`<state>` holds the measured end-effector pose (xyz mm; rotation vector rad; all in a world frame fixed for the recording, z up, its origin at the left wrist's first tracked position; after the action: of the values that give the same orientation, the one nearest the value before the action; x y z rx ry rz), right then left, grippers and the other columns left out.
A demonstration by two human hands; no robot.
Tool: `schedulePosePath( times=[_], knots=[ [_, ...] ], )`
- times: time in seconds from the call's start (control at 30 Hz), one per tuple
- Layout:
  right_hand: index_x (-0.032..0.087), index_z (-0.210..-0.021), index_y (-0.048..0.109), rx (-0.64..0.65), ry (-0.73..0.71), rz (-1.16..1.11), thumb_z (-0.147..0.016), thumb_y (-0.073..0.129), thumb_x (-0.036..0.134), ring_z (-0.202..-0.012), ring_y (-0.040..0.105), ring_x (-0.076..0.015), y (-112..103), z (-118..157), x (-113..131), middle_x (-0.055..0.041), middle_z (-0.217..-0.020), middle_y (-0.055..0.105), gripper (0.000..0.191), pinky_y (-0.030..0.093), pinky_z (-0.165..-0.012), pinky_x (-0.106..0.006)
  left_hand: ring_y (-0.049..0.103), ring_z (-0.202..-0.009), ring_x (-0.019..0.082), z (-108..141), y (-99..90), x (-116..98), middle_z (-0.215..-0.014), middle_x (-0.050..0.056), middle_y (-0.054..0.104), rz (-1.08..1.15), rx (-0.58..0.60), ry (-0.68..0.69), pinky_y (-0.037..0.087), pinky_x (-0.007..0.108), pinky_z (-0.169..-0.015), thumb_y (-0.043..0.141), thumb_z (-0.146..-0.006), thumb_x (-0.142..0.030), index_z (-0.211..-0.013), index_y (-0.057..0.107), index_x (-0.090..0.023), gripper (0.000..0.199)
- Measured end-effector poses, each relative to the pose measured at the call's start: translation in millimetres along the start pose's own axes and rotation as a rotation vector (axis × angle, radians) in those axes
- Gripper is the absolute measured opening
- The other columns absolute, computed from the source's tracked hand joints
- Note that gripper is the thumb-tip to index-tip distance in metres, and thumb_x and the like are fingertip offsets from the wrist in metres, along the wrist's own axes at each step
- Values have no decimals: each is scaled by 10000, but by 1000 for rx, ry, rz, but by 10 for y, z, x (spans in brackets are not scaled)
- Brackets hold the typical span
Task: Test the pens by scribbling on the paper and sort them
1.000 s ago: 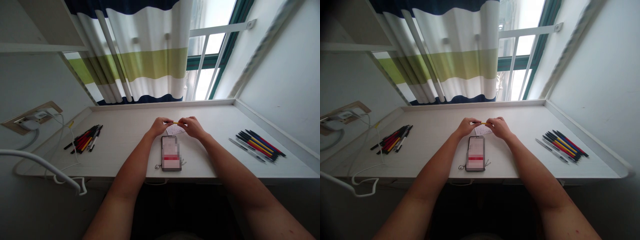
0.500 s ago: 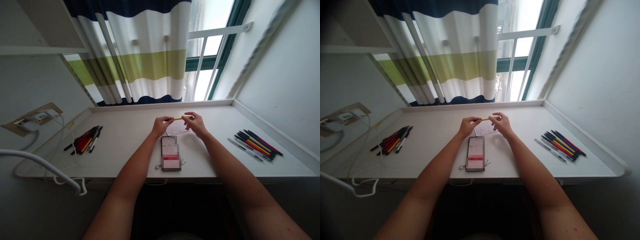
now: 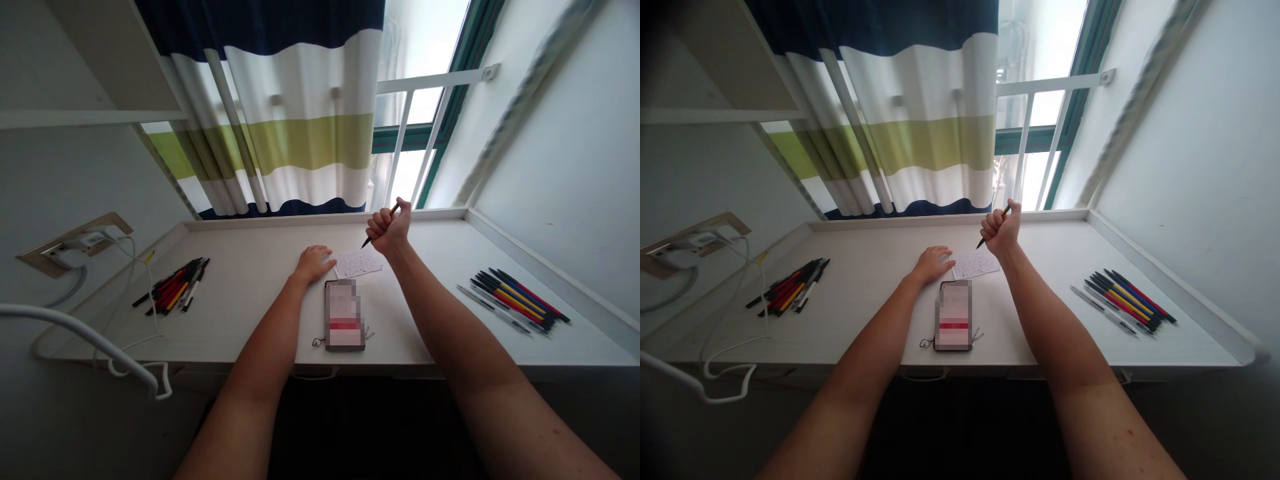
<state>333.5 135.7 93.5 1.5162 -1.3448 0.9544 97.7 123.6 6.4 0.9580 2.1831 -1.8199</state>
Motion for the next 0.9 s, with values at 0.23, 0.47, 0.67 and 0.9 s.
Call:
schedulePosePath(
  times=[0.23, 0.47, 0.67, 0.9],
  knots=[
    [291, -581, 445, -43, -12, -67, -824, 280, 939, -445, 218, -153, 75, 86, -160, 61, -459, 155, 711, 227, -425, -329, 539, -1369, 316, -27, 31, 17, -1418, 121, 659, 7, 7, 26, 366, 480, -1196, 713, -866, -429, -1205, 749, -222, 399],
    [288, -565, 425, -57, 23, -252, -884, 297, 864, -431, 209, -147, -18, 78, -233, 62, -450, 147, 670, 208, -427, -328, 532, -1376, 322, -20, 19, 10, -1429, 122, 650, 0, 16, 9, 367, 495, -1196, 711, -868, -419, -1223, 742, -216, 410],
    [282, -564, 412, -94, 136, -403, -885, 468, 784, -391, 217, -129, -40, 87, -235, 73, -406, 173, 599, 207, -399, -307, 513, -1393, 321, -6, 8, -8, -1463, 118, 627, -38, 44, 6, 363, 491, -1206, 669, -905, -455, -1282, 719, -201, 457],
    [268, -552, 351, -62, 110, -564, -840, 626, 733, -395, 166, -94, 48, 155, -191, 95, -436, 182, 612, 143, -392, -298, 519, -1396, 267, -20, -2, 6, -1467, 70, 633, -63, 61, -9, 368, 412, -1219, 652, -918, -410, -1291, 727, -223, 424]
  ],
)
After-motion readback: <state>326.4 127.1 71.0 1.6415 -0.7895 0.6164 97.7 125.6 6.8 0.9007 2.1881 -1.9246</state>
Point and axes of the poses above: each hand's wrist, its own z-axis away from the middle knuckle, its own y-axis out of the palm, x = y × z, the point moved 3 cm from there along -z, towards the middle knuckle
